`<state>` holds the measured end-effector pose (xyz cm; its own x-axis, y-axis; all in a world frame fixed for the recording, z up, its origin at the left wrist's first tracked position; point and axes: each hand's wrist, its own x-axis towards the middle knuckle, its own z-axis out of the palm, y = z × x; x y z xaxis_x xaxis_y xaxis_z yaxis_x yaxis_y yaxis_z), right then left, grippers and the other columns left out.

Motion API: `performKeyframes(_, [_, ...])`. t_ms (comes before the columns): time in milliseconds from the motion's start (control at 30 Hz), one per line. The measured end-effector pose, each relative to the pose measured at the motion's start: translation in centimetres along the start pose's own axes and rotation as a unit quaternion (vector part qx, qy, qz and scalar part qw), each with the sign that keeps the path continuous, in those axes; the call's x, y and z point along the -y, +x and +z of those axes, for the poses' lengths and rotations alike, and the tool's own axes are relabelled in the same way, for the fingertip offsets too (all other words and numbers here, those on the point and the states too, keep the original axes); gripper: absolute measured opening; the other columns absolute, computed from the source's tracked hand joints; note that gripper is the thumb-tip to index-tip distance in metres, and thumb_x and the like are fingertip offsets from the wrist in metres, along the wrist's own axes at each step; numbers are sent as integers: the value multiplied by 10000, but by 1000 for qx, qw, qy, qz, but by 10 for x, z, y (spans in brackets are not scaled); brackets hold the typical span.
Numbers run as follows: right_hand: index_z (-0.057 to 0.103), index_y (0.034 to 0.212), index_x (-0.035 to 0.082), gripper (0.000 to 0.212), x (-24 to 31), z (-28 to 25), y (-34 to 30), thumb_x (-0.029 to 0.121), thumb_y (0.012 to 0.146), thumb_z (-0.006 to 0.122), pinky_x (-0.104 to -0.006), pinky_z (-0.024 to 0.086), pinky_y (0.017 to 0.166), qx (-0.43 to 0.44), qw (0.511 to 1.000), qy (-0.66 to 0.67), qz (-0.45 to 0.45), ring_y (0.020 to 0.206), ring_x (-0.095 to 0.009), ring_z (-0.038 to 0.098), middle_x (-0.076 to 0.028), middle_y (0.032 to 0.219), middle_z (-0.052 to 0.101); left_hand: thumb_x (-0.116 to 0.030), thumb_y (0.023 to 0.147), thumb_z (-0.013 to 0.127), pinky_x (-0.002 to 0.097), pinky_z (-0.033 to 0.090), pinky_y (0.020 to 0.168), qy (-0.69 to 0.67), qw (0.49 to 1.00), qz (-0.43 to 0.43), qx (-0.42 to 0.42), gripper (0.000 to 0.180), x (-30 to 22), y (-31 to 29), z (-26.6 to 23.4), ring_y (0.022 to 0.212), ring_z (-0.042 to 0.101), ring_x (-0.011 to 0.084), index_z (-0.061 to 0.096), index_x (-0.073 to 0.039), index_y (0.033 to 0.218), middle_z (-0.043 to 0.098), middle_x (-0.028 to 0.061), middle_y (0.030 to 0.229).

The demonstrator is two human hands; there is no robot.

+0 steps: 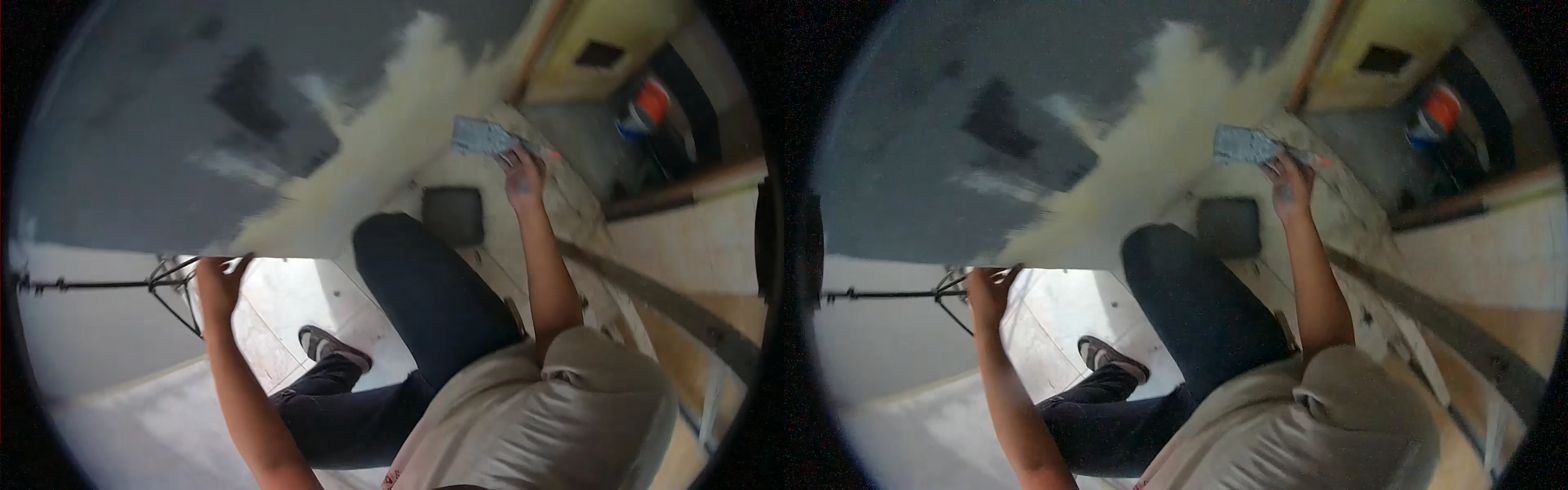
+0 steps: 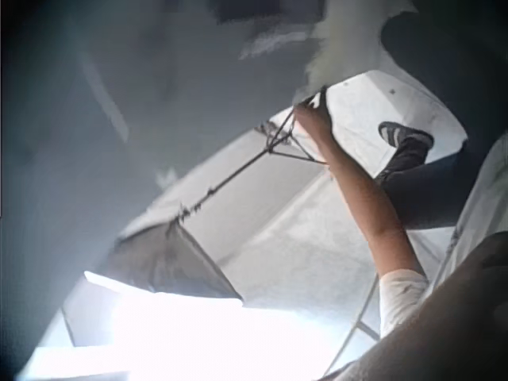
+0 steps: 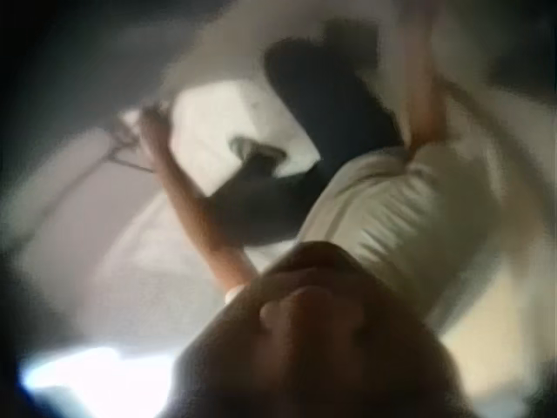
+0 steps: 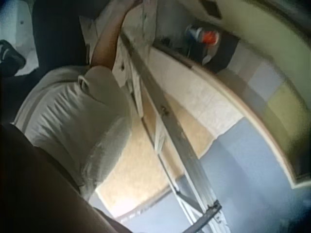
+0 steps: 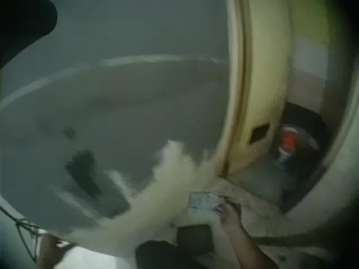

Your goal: The person stirs a grey compound in a tray with a brush and applies the compound to a wall.

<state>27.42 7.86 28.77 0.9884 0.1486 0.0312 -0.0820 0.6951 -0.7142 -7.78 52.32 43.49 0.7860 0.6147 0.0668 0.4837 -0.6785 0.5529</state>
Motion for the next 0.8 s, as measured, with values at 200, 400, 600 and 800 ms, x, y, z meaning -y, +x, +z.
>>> performKeyframes(200, [655,1106,-42,210,-29,-121,-36,45,917,686,-466,623,844,-245,958,-150,6,941,-282,710,-176,1081,696,-39,869,783,359,592,845,-69,997,18,12,264,-30,3,7,949,738,224,683,71,1087,755,159,1029])
performKeyframes(400, [676,1065,-73,216,-85,-153,-78,88,924,701,-409,614,810,-234,937,-249,73,815,-263,702,-152,1020,709,-37,853,789,365,595,876,-26,999,20,8,326,-15,-1,4,971,744,242,668,60,1140,756,152,1042])
performKeyframes(600, [677,1080,-15,205,-104,-205,-92,79,899,696,-412,601,755,-202,916,-301,172,814,-271,713,-119,949,705,-49,842,803,344,593,849,-63,997,36,-22,263,-36,3,20,917,749,242,708,46,1067,763,160,981])
performKeyframes(800, [548,1351,4,547,-152,-132,-133,270,916,744,-427,475,1006,-235,831,-380,331,1180,-299,606,-147,1351,587,-161,791,856,370,564,756,84,996,-10,-32,269,42,-30,-32,854,739,275,756,2,980,763,154,958])
